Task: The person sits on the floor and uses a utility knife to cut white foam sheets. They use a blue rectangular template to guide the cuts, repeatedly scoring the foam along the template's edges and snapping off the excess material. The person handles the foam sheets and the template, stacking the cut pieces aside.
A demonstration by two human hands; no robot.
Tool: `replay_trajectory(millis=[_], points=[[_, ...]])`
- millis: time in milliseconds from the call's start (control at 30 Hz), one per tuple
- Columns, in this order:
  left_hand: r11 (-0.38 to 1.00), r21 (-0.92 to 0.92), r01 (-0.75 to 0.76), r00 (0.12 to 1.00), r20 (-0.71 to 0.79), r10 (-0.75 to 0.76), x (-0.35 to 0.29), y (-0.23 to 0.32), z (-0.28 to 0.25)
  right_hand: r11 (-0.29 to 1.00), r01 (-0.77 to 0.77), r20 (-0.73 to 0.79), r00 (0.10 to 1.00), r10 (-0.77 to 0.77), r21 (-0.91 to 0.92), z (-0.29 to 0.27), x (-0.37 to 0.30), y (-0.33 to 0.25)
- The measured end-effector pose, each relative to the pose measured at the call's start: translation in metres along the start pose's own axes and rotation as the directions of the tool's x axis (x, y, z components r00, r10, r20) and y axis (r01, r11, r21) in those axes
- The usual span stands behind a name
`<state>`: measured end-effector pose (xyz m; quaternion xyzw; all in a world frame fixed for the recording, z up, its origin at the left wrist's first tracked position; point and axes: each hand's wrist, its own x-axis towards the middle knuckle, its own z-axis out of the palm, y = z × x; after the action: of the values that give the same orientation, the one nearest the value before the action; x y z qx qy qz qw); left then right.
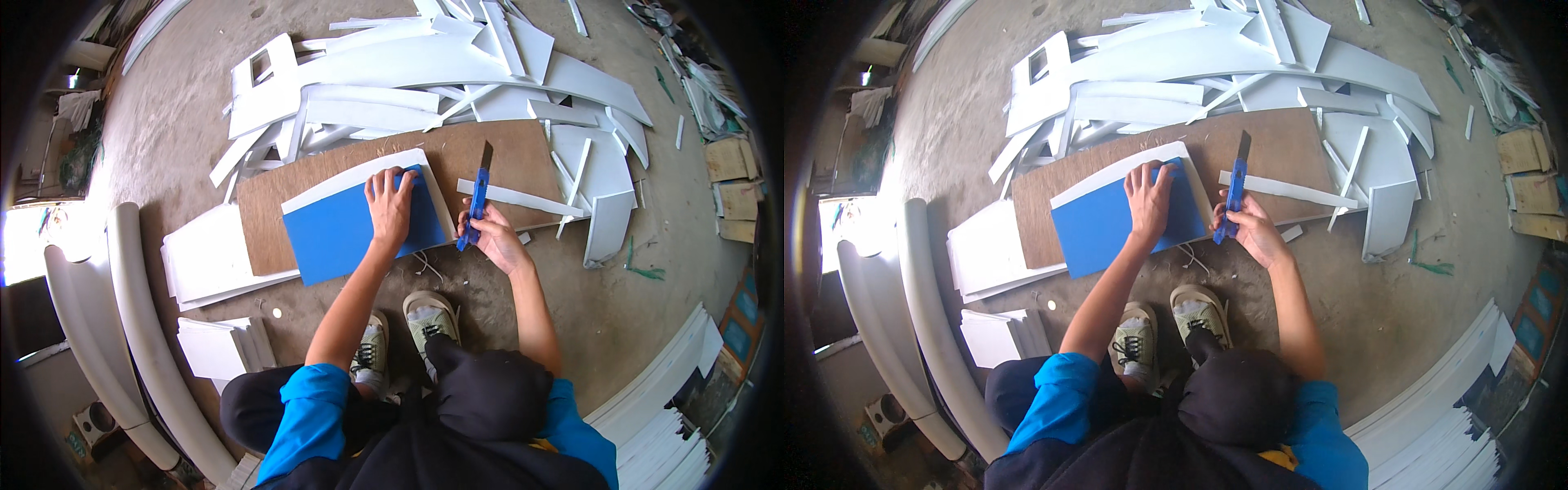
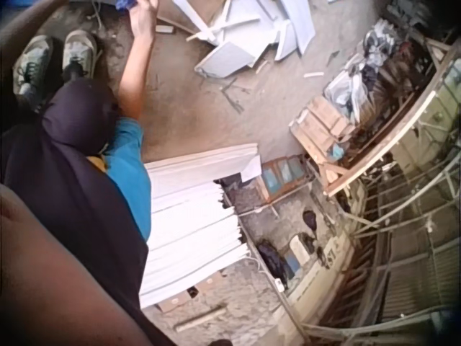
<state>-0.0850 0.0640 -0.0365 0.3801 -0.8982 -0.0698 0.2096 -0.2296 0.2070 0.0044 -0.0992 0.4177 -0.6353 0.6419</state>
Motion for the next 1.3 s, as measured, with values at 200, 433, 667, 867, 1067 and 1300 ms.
replay_trajectory(millis=[200,433,667,867,1067,1300], points=[[0.989,-0.082,0.121,0.986,-0.104,-0.129,-0.006,0.009,0.009,0.96,-0.074,-0.238,0.971,0.008,-0.271,-0.002,0.014,0.008],[0.986,-0.108,0.129,0.985,-0.102,-0.14,-0.004,0.013,0.005,0.939,-0.074,-0.387,0.92,-0.066,-0.337,0.008,0.026,0.022],[0.986,-0.112,0.123,0.984,-0.117,-0.136,-0.004,0.012,0.005,0.922,0.05,-0.247,0.957,-0.154,-0.384,0.006,0.028,0.029],[0.985,-0.118,0.129,0.981,-0.13,-0.144,-0.004,0.01,0.007,0.93,0.067,-0.228,0.961,-0.157,-0.361,0.011,0.027,0.032],[0.983,-0.135,0.124,0.988,-0.075,-0.135,-0.004,0.016,0.003,0.81,0.068,-0.2,0.954,-0.224,-0.583,0.002,0.036,0.037],[0.975,-0.058,0.216,0.975,-0.04,-0.219,-0.009,0.017,0.015,-0.222,-0.141,-0.05,0.927,-0.371,-0.965,0.038,0.071,0.014]])
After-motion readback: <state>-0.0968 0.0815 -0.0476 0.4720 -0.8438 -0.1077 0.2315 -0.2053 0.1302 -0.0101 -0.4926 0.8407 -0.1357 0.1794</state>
